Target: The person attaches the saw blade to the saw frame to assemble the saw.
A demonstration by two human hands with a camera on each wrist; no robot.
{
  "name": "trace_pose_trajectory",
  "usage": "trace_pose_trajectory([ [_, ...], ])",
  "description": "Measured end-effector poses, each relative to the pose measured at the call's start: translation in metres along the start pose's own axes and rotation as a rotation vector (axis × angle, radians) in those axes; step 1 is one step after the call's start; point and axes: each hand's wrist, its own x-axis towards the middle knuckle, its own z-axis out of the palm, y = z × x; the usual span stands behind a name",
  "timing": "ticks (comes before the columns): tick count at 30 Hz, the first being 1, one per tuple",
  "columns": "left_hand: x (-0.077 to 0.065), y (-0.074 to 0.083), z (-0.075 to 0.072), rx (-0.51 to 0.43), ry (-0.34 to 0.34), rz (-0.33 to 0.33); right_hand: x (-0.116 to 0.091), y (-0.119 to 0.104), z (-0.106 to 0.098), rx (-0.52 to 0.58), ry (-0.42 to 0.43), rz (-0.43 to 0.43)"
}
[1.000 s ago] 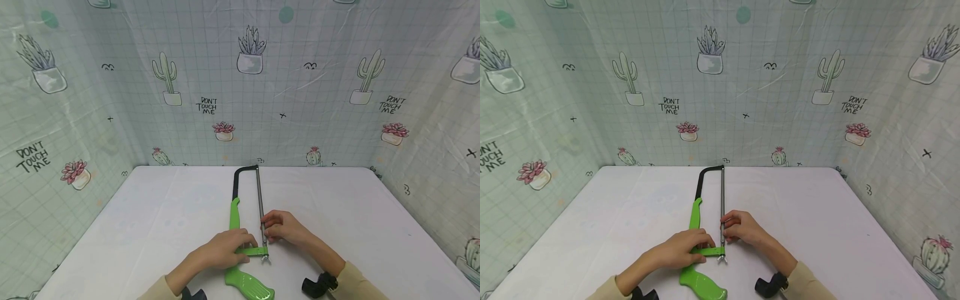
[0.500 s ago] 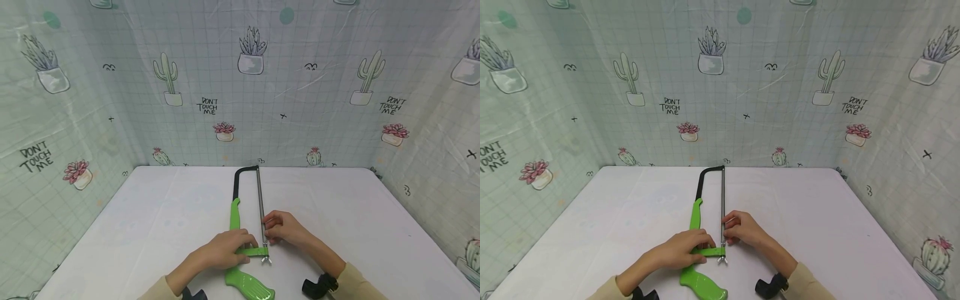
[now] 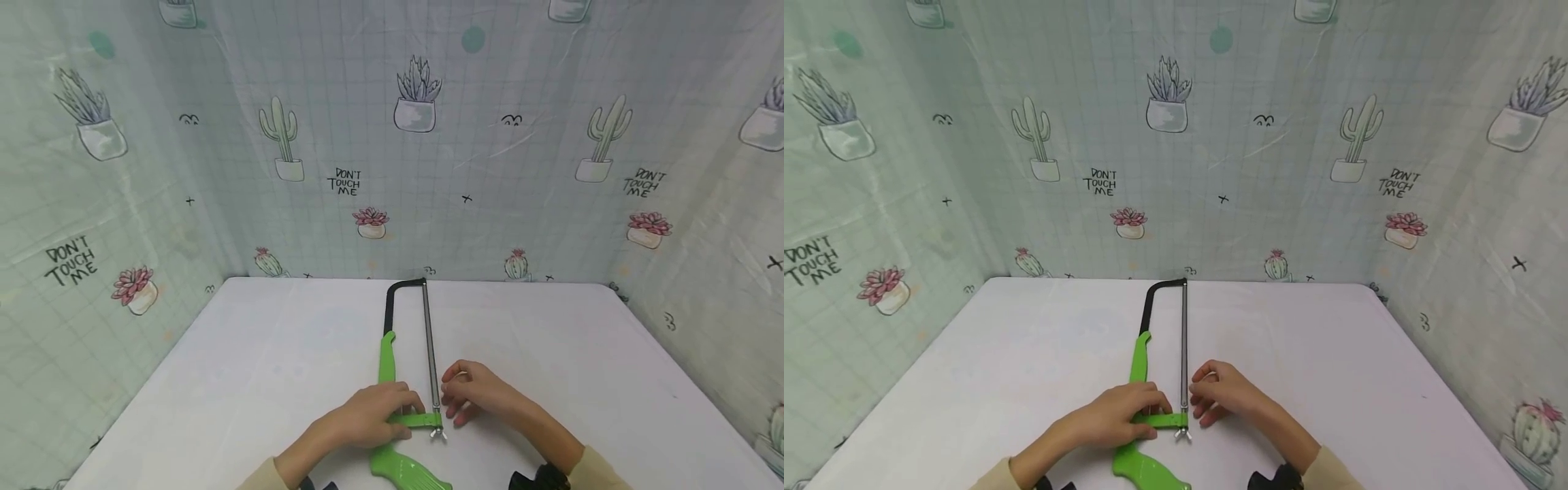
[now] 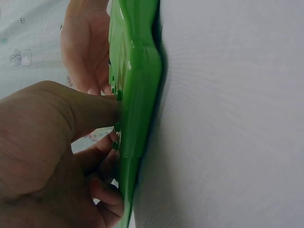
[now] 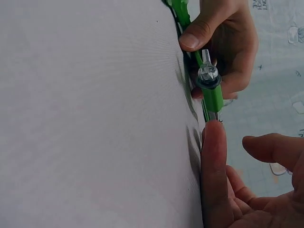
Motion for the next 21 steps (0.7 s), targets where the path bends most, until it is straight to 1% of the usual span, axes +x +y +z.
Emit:
trace_pose_trajectory([
  [6,0.001,0.000,0.002,0.000,0.006,0.010,-0.019,0.007,-0.005,0.000,-0.088,0.021],
  [10,0.001,0.000,0.003,-0.010,0.006,0.014,-0.027,0.013,-0.003,0.018,-0.149,0.036],
  [12,0.001,0.000,0.003,-0.012,0.006,0.019,-0.029,0.015,-0.002,0.021,-0.166,0.029],
  [17,0.001,0.000,0.004,-0.020,0.004,0.023,-0.030,0.018,0.000,0.026,-0.177,0.009],
  [21,0.002,-0.002,0.004,-0.025,0.005,0.013,-0.028,0.018,0.002,0.045,-0.216,-0.006],
])
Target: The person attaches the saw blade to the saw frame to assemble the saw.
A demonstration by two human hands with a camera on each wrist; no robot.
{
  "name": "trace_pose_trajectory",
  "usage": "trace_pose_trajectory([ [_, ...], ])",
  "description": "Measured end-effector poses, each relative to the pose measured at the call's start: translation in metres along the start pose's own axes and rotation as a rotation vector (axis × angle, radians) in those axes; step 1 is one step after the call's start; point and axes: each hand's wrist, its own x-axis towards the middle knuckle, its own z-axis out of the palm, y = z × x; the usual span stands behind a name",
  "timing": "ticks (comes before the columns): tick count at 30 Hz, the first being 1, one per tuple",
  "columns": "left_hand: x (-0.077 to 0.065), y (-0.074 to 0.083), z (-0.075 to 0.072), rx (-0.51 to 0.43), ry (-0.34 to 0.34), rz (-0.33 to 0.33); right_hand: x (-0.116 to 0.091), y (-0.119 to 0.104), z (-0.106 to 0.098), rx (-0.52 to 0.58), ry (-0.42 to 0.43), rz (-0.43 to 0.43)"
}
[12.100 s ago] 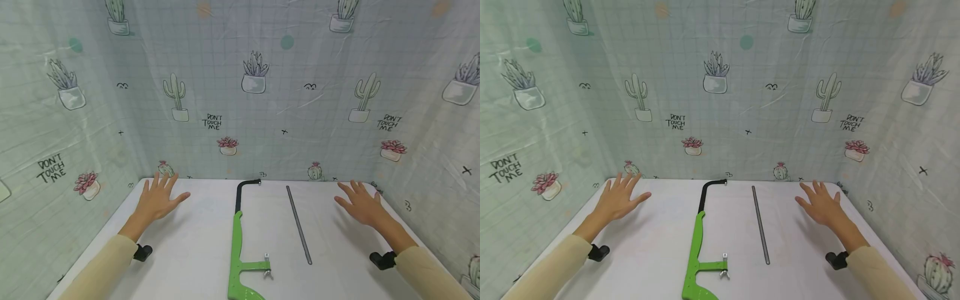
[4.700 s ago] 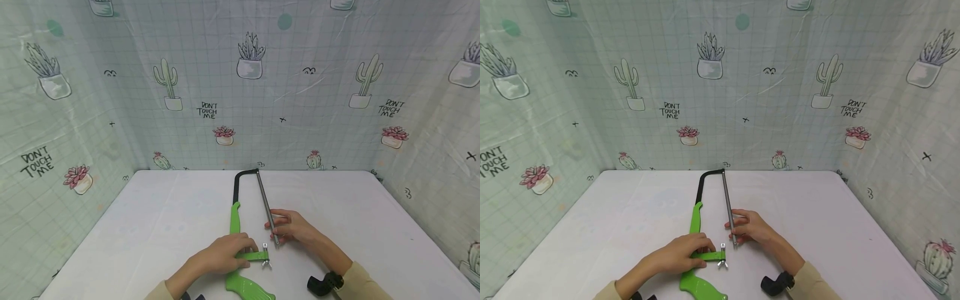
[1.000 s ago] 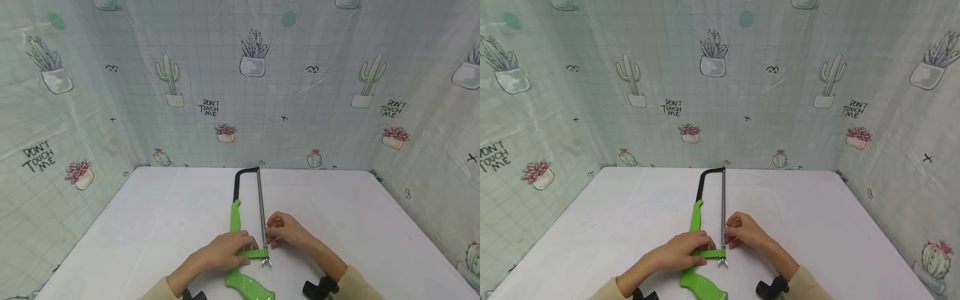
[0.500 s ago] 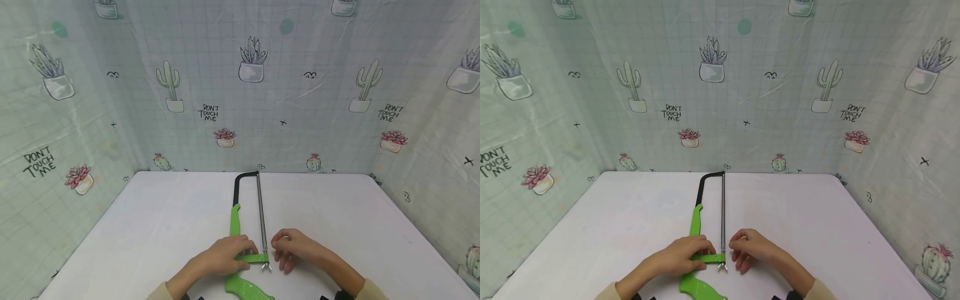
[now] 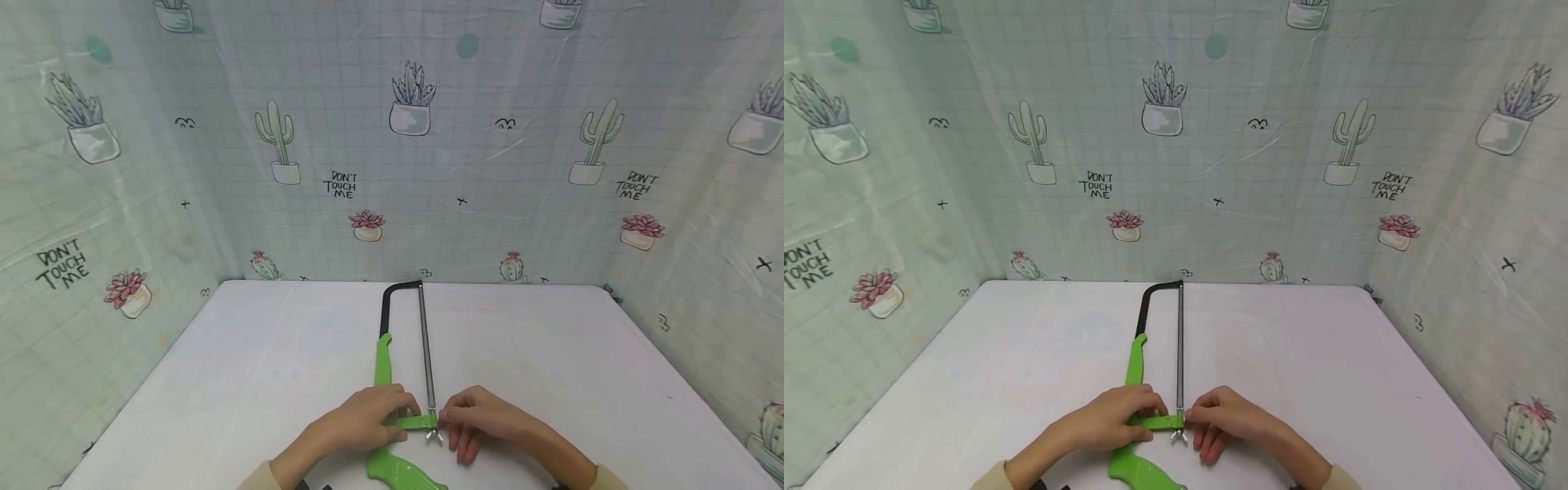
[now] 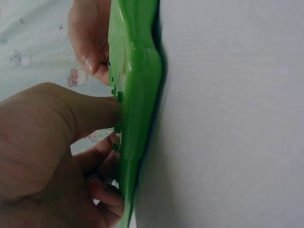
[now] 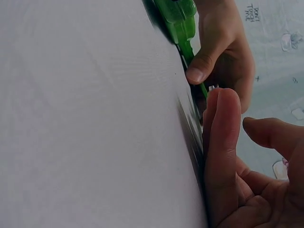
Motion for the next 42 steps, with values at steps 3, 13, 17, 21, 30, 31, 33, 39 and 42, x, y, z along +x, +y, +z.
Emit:
trace_pose_trajectory([
  [3,0.001,0.000,0.000,-0.003,0.001,0.007,0.000,0.001,0.001,0.007,-0.025,-0.018],
  [13,0.000,0.003,-0.001,0.016,-0.004,0.005,0.003,0.007,0.001,-0.024,-0.102,-0.091],
  [17,-0.003,0.002,-0.004,0.007,0.001,0.001,0.006,0.008,0.001,-0.027,-0.117,-0.116],
  [21,-0.004,0.002,-0.003,-0.004,-0.001,0.004,0.006,0.008,0.002,-0.021,-0.128,-0.125],
  [30,-0.004,0.001,-0.001,0.007,-0.007,-0.001,0.005,0.011,0.003,0.019,-0.150,-0.119],
  [31,-0.004,0.000,-0.001,0.007,-0.007,-0.002,0.005,0.011,0.003,0.021,-0.152,-0.120],
  [33,-0.004,0.000,-0.001,0.007,-0.005,-0.003,0.006,0.011,0.003,0.019,-0.152,-0.122],
  [39,-0.003,0.000,0.001,0.010,-0.004,-0.012,0.005,0.009,0.004,-0.001,-0.139,-0.132],
  [42,-0.003,0.001,0.000,0.009,-0.003,-0.009,0.005,0.008,0.004,-0.010,-0.129,-0.129],
])
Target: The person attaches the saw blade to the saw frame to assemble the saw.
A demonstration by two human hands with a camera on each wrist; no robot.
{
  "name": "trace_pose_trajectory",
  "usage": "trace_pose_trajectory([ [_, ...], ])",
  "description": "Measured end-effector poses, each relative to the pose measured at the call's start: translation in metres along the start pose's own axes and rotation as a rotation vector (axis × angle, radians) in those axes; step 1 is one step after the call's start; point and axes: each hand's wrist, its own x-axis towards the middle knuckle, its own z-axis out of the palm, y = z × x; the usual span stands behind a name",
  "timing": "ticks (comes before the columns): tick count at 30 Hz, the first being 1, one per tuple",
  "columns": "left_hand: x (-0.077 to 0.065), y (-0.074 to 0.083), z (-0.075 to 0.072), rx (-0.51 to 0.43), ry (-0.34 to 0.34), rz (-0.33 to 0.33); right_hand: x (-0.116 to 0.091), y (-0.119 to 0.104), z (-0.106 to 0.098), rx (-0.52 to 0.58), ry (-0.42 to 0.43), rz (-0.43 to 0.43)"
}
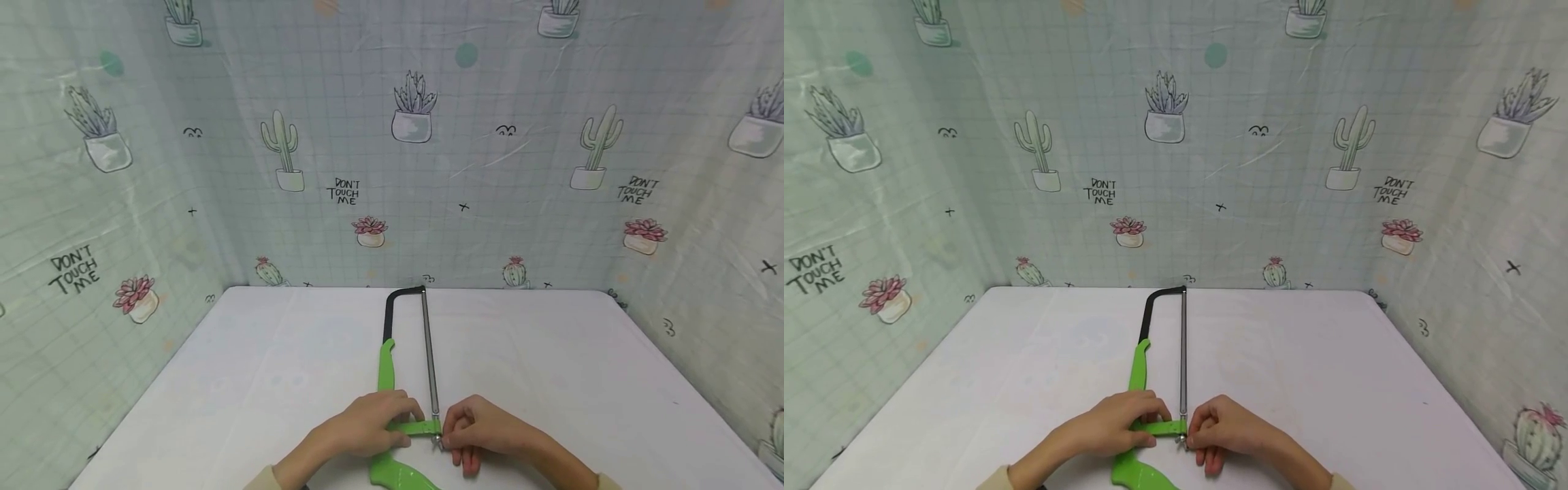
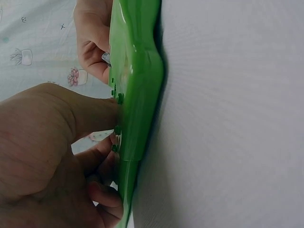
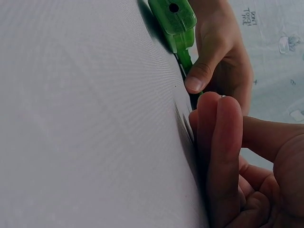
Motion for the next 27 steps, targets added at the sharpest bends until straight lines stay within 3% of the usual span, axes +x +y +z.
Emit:
trace_pose_trajectory([
  [17,0.000,-0.004,0.000,0.008,-0.005,0.004,0.001,-0.003,0.005,-0.036,0.007,-0.014],
  [27,0.000,-0.004,0.002,0.012,0.001,0.020,0.001,-0.005,0.012,-0.066,0.110,0.075],
])
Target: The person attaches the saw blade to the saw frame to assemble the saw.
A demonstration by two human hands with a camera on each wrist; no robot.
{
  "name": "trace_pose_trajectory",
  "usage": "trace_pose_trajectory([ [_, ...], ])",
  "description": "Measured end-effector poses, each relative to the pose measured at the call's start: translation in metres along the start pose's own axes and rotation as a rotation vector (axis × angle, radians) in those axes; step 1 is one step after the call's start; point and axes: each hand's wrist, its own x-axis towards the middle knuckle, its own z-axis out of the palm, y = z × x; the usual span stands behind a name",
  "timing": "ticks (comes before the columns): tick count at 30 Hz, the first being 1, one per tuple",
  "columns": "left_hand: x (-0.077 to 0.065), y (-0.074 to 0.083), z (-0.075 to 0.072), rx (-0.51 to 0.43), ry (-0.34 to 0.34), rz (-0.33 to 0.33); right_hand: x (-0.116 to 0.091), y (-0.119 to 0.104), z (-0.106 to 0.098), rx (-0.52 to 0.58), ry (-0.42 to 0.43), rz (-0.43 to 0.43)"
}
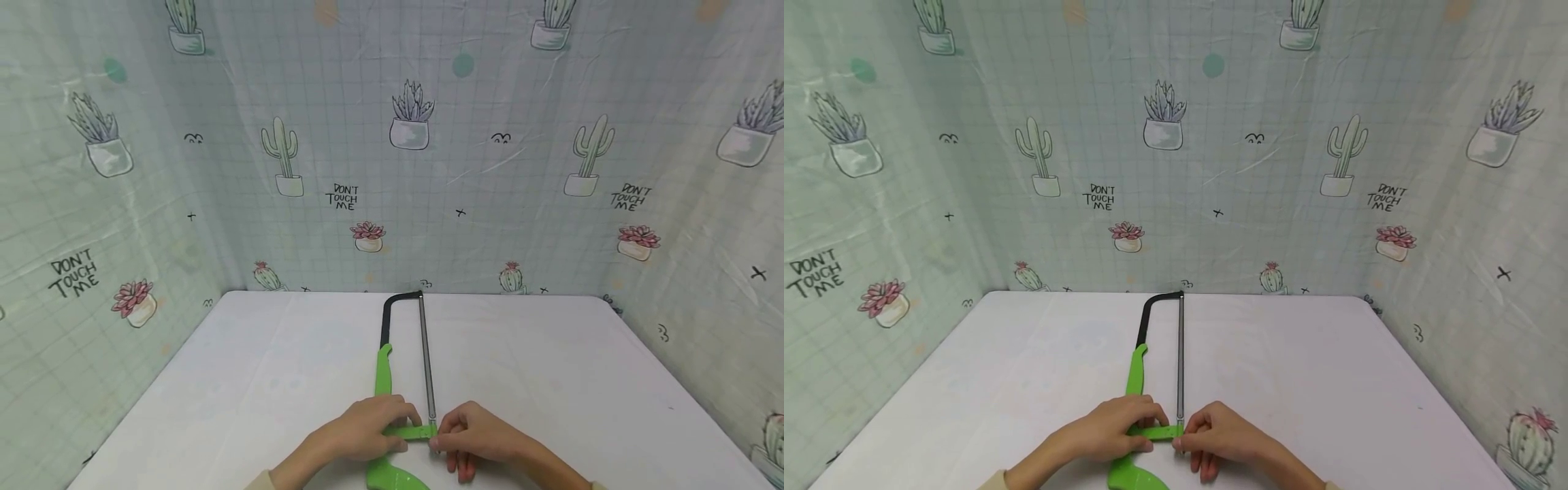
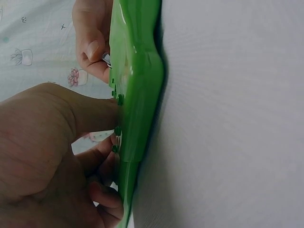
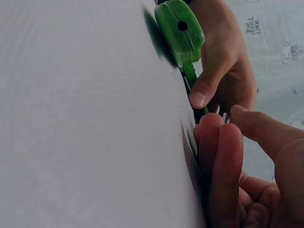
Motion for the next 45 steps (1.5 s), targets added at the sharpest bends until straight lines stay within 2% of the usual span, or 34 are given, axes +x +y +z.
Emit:
trace_pose_trajectory([
  [15,-0.0024,0.0025,-0.0009,-0.005,-0.005,-0.009,0.0003,0.0012,0.0040,-0.003,0.039,0.011],
  [27,-0.0012,0.0004,-0.0003,-0.003,0.008,0.005,0.0009,-0.0012,0.0036,-0.010,0.021,0.000],
  [45,0.0006,0.0012,-0.0004,-0.003,0.009,0.002,-0.0003,0.0016,-0.0053,0.025,-0.076,-0.028],
])
